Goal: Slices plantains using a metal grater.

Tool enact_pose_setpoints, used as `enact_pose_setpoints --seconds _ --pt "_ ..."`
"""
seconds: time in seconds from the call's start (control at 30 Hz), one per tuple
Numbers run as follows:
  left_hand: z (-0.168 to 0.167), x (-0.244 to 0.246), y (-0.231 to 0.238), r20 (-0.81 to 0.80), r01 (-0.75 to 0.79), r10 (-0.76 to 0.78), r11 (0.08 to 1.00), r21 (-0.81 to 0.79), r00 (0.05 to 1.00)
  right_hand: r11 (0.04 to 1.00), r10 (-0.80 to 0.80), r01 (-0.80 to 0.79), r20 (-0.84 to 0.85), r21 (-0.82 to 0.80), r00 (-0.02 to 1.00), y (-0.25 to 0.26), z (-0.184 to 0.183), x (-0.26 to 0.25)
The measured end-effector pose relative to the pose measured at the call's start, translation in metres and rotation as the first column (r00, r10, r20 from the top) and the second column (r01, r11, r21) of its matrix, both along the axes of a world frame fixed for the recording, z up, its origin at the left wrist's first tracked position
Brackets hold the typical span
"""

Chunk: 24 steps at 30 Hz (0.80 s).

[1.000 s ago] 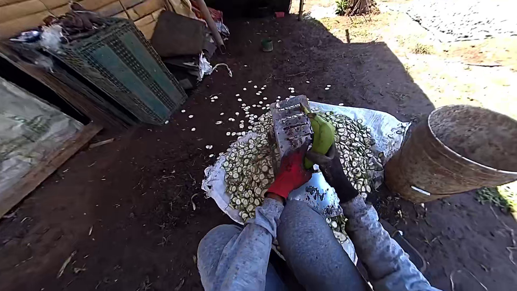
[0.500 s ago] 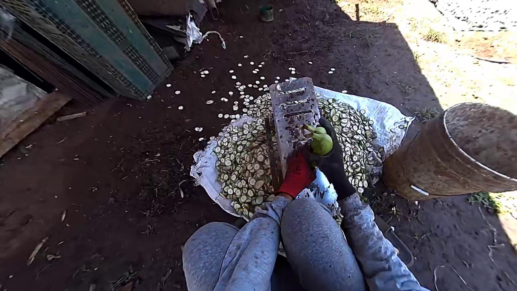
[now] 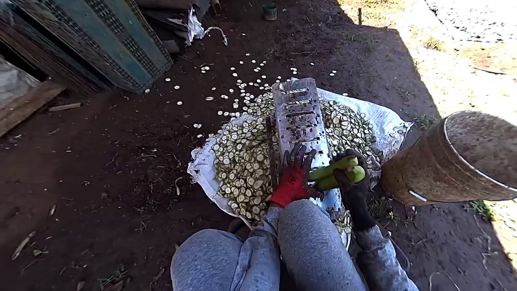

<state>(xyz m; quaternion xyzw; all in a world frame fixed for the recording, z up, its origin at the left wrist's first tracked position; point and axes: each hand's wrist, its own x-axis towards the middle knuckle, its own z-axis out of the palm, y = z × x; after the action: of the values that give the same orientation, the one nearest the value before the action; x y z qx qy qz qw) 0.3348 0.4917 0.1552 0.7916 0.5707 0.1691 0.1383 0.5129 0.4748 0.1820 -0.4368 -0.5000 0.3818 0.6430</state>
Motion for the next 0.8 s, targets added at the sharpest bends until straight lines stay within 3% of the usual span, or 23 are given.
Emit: enact_pose_setpoints --seconds 0.07,0.13,0.23,0.3,0.37,0.43,0.5,0.57,0.63,0.7,0.8 --pt "-0.008 0.007 -0.012 -0.035 0.005 -0.002 0.997 0.082 0.999 0.998 -0.048 0.046 -0.063 -0.037 0.997 -0.016 -0.003 0.010" --pt "-0.013 0.008 -0.018 0.022 -0.031 0.028 0.981 0.192 0.999 0.997 -0.064 0.061 -0.050 -0.055 0.997 -0.001 0.001 0.005" --pt "-0.027 0.006 -0.019 0.218 -0.180 0.110 0.925 0.334 0.970 0.999 0.024 -0.024 0.003 0.038 1.000 0.080 0.005 -0.015" --pt "-0.032 0.005 -0.015 0.231 -0.255 0.188 0.917 0.308 0.954 0.987 0.023 -0.030 0.047 0.156 0.999 0.152 0.011 -0.040" --pt "-0.034 0.005 -0.014 0.188 -0.297 0.249 0.906 0.300 0.950 0.985 -0.014 -0.012 0.149 0.173 0.989 0.193 0.022 -0.057" --pt "-0.033 0.007 -0.015 0.174 -0.359 0.320 0.890 0.281 0.931 0.985 -0.004 -0.035 0.221 0.169 0.975 0.171 0.026 -0.055" --pt "-0.030 0.011 -0.016 0.193 -0.438 0.400 0.867 0.239 0.896 0.991 0.017 -0.046 0.218 0.126 0.976 0.096 0.018 -0.031" --pt "-0.029 0.018 -0.017 0.230 -0.510 0.464 0.832 0.221 0.856 0.998 -0.054 0.051 0.128 0.029 0.990 0.012 -0.003 -0.001" --pt "-0.029 0.025 -0.013 0.254 -0.542 0.490 0.815 0.206 0.834 0.991 -0.131 0.127 0.104 0.049 0.986 -0.016 -0.014 0.010" --pt "-0.030 0.031 -0.015 0.243 -0.535 0.486 0.819 0.208 0.839 0.972 -0.218 0.201 0.151 0.120 0.964 0.017 -0.011 -0.002" --pt "-0.030 0.032 -0.013 0.166 -0.541 0.515 0.812 0.218 0.841 0.949 -0.224 0.142 0.284 0.281 0.932 0.139 0.003 -0.034"
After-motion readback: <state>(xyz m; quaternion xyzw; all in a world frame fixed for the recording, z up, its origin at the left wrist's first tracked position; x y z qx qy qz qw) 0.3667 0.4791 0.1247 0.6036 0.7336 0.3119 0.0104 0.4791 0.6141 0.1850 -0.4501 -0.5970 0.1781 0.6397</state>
